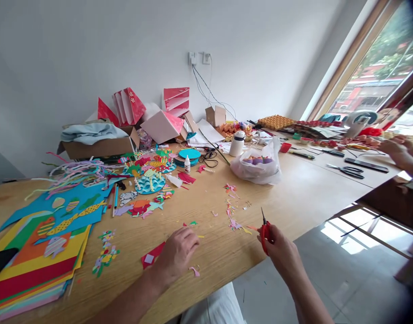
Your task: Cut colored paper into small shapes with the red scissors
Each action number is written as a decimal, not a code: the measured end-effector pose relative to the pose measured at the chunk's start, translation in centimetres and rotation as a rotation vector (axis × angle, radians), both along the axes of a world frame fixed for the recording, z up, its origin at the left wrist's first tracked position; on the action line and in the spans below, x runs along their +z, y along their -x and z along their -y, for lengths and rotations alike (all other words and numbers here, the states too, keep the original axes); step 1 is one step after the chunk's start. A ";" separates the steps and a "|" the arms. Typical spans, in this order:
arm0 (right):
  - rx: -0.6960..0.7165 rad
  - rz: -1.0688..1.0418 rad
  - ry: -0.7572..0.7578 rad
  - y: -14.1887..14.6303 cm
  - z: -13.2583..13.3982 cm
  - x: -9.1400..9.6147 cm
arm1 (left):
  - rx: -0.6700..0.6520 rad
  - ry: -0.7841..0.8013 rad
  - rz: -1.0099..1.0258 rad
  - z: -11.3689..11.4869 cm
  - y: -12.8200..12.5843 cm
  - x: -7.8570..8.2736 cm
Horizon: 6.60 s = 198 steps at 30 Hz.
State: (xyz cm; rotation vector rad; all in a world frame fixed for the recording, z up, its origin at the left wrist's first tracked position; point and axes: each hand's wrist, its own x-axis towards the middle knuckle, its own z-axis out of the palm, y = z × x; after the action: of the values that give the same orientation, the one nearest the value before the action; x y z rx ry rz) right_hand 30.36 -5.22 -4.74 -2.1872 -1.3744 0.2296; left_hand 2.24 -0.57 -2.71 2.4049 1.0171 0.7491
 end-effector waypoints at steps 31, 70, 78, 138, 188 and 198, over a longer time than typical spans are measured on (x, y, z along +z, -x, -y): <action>0.185 0.240 0.128 0.2 -12.9 2.1 | -0.435 1.603 1.202 1.0 1.6 -3.2; 0.466 0.059 0.312 6.4 -13.9 0.3 | -0.393 1.555 1.128 1.9 1.4 -2.3; 0.510 -0.441 0.176 5.9 -11.1 2.9 | -0.339 1.524 1.133 2.1 1.5 -2.0; 0.307 -0.159 -0.012 7.5 -3.2 0.4 | -0.038 0.208 -0.341 -3.1 2.6 0.2; 0.425 -0.818 -0.243 14.9 -4.4 3.4 | 0.104 0.687 0.500 -2.3 0.8 1.5; 0.394 -1.118 -0.226 16.0 -3.1 3.1 | 0.193 0.818 0.800 -1.1 0.3 1.8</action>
State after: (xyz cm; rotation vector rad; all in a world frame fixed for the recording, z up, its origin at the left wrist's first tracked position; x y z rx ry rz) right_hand 14.32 -2.08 -1.60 -1.1786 -1.0305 1.1613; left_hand 1.94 0.57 -0.90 1.1630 0.9397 0.9878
